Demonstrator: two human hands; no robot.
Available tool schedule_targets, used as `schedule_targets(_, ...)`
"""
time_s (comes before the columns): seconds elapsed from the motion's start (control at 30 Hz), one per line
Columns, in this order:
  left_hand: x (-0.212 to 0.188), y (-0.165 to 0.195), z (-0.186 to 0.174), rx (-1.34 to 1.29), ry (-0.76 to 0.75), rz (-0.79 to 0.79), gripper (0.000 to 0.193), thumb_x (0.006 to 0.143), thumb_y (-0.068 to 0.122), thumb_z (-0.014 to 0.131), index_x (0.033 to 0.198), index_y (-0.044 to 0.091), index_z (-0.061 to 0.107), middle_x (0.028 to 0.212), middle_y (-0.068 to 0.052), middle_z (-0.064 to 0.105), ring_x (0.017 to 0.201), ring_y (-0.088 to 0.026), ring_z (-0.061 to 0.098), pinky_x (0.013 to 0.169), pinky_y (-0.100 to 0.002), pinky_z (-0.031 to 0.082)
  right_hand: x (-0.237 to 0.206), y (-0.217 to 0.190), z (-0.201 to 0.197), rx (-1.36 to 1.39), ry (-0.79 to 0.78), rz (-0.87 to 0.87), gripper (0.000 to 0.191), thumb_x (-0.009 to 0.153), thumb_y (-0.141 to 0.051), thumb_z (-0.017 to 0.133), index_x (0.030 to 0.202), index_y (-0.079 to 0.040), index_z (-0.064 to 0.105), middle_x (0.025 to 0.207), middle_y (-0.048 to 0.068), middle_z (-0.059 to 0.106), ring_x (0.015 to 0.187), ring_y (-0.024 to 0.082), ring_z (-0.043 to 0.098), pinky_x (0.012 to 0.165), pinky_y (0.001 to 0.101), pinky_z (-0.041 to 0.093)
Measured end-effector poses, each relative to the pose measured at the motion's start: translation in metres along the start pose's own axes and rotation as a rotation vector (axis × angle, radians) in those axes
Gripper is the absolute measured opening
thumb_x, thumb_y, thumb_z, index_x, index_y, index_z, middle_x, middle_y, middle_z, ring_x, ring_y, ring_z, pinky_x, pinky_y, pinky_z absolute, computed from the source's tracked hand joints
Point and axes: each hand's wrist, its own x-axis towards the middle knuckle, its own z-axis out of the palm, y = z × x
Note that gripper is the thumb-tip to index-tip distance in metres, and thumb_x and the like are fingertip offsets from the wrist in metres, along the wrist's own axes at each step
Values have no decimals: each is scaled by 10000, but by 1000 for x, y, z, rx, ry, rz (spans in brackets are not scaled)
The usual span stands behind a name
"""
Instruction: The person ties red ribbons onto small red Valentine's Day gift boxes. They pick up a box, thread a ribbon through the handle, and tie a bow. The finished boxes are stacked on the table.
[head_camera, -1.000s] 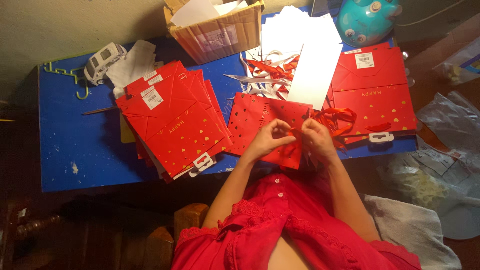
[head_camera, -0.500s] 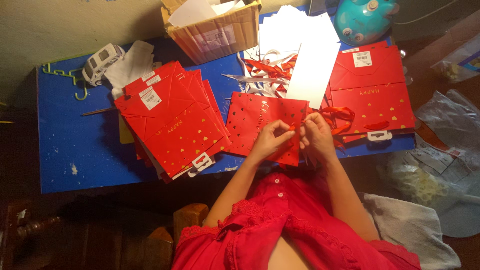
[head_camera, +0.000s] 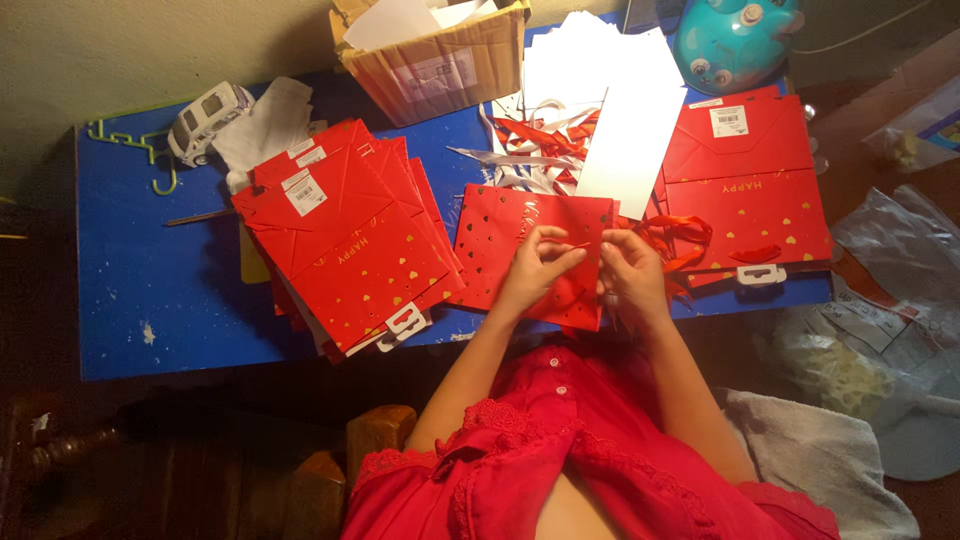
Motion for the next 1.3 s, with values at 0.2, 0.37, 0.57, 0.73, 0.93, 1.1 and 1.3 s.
schedule_targets(0.2,-5,-2,7,316,51,154,178,962,78,733,1101,-33,730,955,-92,776,828,-97,698,734,-246,565,-5,-7,7,-117,13,17,227,1046,-127,586,1234,-15,646,804,-1,640,560,46,533,511,235,472)
schedule_targets(0.37,5,-30,-7,67,28,16,157,998,128,627,1072,-9,648,965,-111,769,860,-115,725,731,-263,594,-9,-11,14,-83,13,18,223,1045,-124,574,1226,-19,650,874,-9,680,609,30,548,527,223,451)
schedule_targets(0.57,11,-44,-18,-113,-5,102,156,1073,156,564,1053,10,616,1023,-133,760,959,-165,739,859,-285,586,-10,-10,15,-174,0,-31,202,1048,-135,577,1190,-21,666,875,-2,690,633,41,573,550,224,463)
schedule_targets(0.73,7,-20,4,406,131,196,238,923,182,757,1086,21,692,961,-65,749,896,-114,702,764,-263,549,-8,-7,10,-197,-11,-38,198,1049,-144,594,1184,-21,671,853,-10,669,627,40,563,544,220,452)
schedule_targets(0.93,-1,-15,1,322,82,144,175,1014,183,709,1052,14,726,904,-54,751,808,-79,667,707,-256,542,-4,-1,5,-213,-21,-44,191,1030,-135,601,1164,-19,672,956,-7,717,778,44,641,652,215,505)
schedule_targets(1.1,11,-33,-12,138,12,74,208,1098,246,512,1078,47,570,973,-92,771,884,-90,684,786,-246,538,0,8,-1,-349,-14,-125,167,1051,-136,619,1131,-13,697,957,-6,707,826,46,623,722,223,500)
schedule_targets(1.3,12,-28,-32,-146,-211,-27,194,1115,260,460,1082,79,522,1100,-111,729,1083,-113,667,980,-264,503,2,13,-5,-370,-63,-174,153,1028,-108,615,1118,-14,694,1005,1,731,890,43,653,784,212,521)
